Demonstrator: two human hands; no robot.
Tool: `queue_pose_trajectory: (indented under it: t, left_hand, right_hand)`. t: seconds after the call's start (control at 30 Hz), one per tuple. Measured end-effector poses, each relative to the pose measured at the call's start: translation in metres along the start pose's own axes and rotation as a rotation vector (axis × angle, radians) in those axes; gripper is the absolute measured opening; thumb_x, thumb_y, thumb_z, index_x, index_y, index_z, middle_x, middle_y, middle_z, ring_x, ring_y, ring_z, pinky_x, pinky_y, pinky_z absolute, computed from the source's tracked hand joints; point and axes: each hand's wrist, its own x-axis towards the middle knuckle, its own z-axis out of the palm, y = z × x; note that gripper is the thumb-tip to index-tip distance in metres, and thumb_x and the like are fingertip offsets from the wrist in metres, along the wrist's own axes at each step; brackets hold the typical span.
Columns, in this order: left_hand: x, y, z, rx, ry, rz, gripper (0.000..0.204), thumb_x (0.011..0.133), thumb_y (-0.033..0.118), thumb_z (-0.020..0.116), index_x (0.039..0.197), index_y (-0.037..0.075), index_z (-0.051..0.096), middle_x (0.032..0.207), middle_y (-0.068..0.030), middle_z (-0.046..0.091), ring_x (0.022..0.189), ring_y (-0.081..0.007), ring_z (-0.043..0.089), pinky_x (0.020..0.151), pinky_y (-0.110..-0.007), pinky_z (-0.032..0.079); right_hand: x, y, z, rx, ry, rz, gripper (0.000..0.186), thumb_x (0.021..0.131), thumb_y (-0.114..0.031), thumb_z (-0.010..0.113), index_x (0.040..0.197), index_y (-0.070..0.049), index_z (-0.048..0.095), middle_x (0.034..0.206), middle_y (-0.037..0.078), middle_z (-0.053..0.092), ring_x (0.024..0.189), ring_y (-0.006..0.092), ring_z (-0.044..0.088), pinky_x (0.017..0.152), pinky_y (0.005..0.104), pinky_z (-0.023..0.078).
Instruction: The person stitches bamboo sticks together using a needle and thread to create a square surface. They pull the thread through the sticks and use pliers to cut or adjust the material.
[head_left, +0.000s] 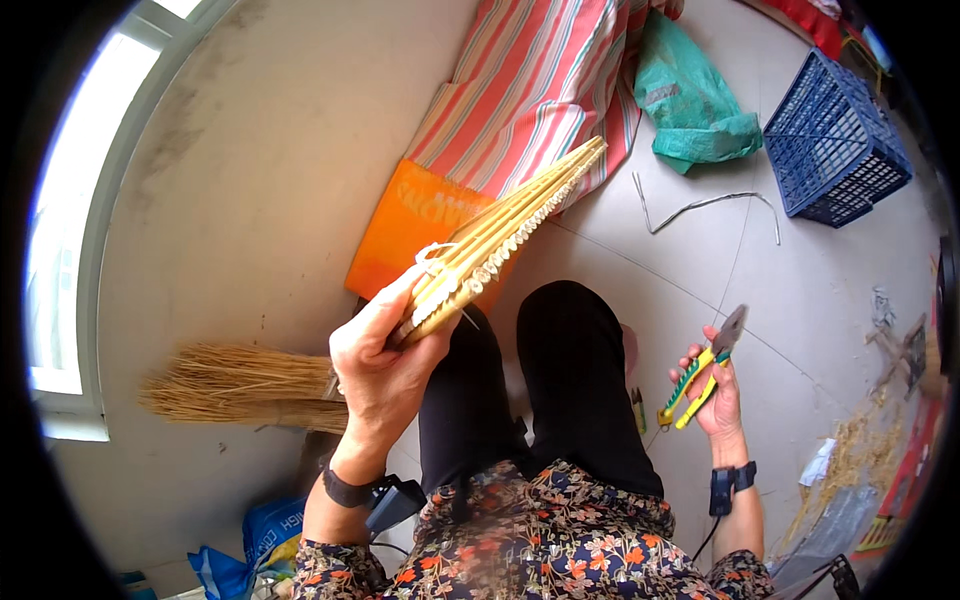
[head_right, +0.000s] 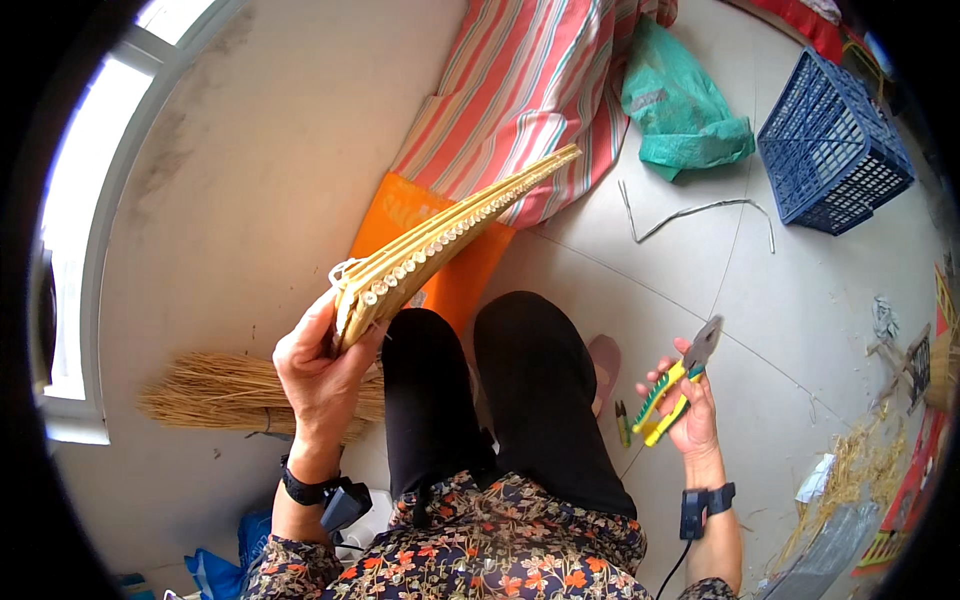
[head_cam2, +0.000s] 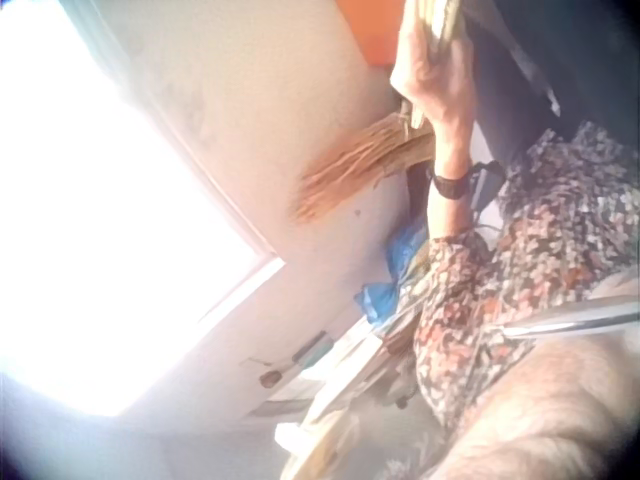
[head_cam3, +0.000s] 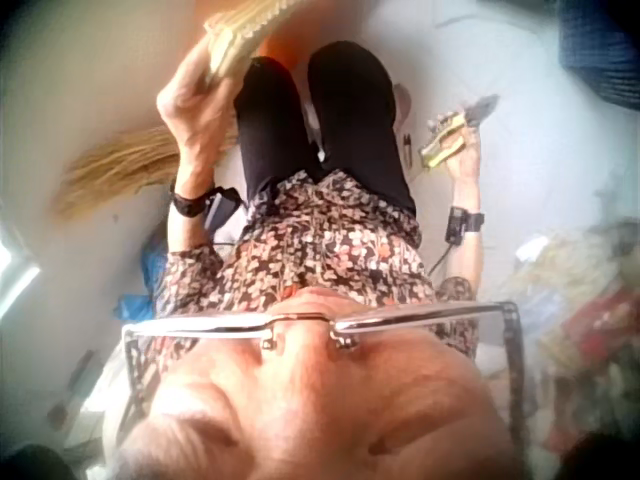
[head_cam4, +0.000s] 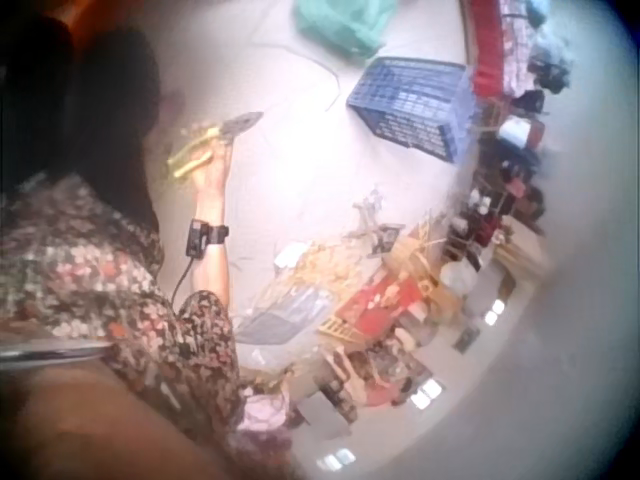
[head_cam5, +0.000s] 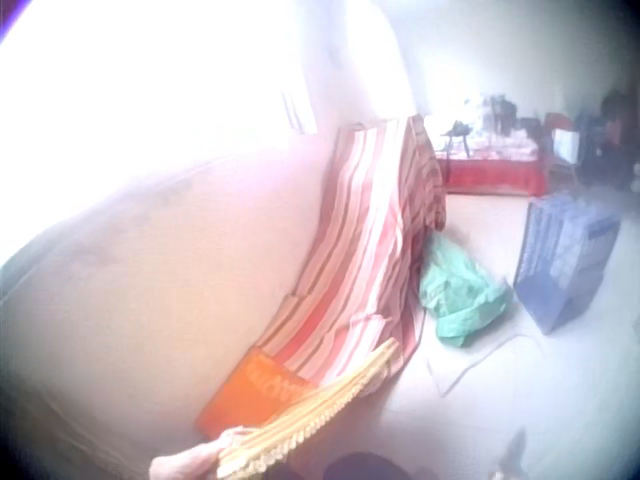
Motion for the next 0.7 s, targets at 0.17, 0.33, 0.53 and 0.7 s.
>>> queue_pose_trajectory:
  t: [0.17, 0.33, 0.53, 0.7]
  left_hand:
    - [-0.008, -0.014, -0.004, -0.163, 0.066, -0.001, 0.043, 0.087, -0.009, 0.077, 0.129, -0.007, 0.068, 0.114, -0.0087, 0.077, 0.102, -0.0093, 0.069, 0.093, -0.024, 0.053]
    - [-0.024, -0.025, -0.012, -0.082, 0.001, 0.039, 0.045, 0.087, -0.008, 0.077, 0.131, -0.006, 0.067, 0.112, -0.0054, 0.075, 0.101, -0.0079, 0.067, 0.091, -0.023, 0.053]
    - [-0.036, -0.029, -0.02, -0.086, 0.091, 0.128, 0.054, 0.075, -0.008, 0.076, 0.127, 0.006, 0.074, 0.095, -0.0105, 0.074, 0.085, -0.0202, 0.072, 0.08, -0.029, 0.056]
    - [-0.039, -0.033, -0.025, -0.093, 0.106, 0.17, 0.055, 0.074, -0.008, 0.076, 0.127, 0.006, 0.073, 0.097, -0.0109, 0.075, 0.085, -0.0202, 0.073, 0.08, -0.03, 0.056]
  right_hand:
    - [-0.046, 0.008, 0.094, -0.065, -0.342, 0.209, 0.037, 0.095, -0.02, 0.072, 0.125, 0.0, 0.061, 0.093, 0.011, 0.068, 0.088, 0.0243, 0.073, 0.08, 0.0441, 0.066]
    - [-0.07, 0.025, 0.163, -0.614, -0.643, 0.237, 0.03, 0.102, -0.011, 0.069, 0.127, 0.004, 0.061, 0.096, 0.011, 0.074, 0.089, 0.019, 0.075, 0.083, 0.0328, 0.061]
    - [-0.075, 0.035, 0.213, -0.718, -0.712, 0.177, 0.036, 0.101, -0.011, 0.07, 0.131, 0.004, 0.059, 0.106, 0.009, 0.068, 0.101, 0.0157, 0.072, 0.09, 0.0305, 0.057]
    - [-0.069, 0.038, 0.221, -1.004, -0.77, -0.14, 0.036, 0.097, -0.016, 0.075, 0.124, 0.004, 0.061, 0.105, 0.01, 0.06, 0.095, 0.02, 0.065, 0.086, 0.0341, 0.054]
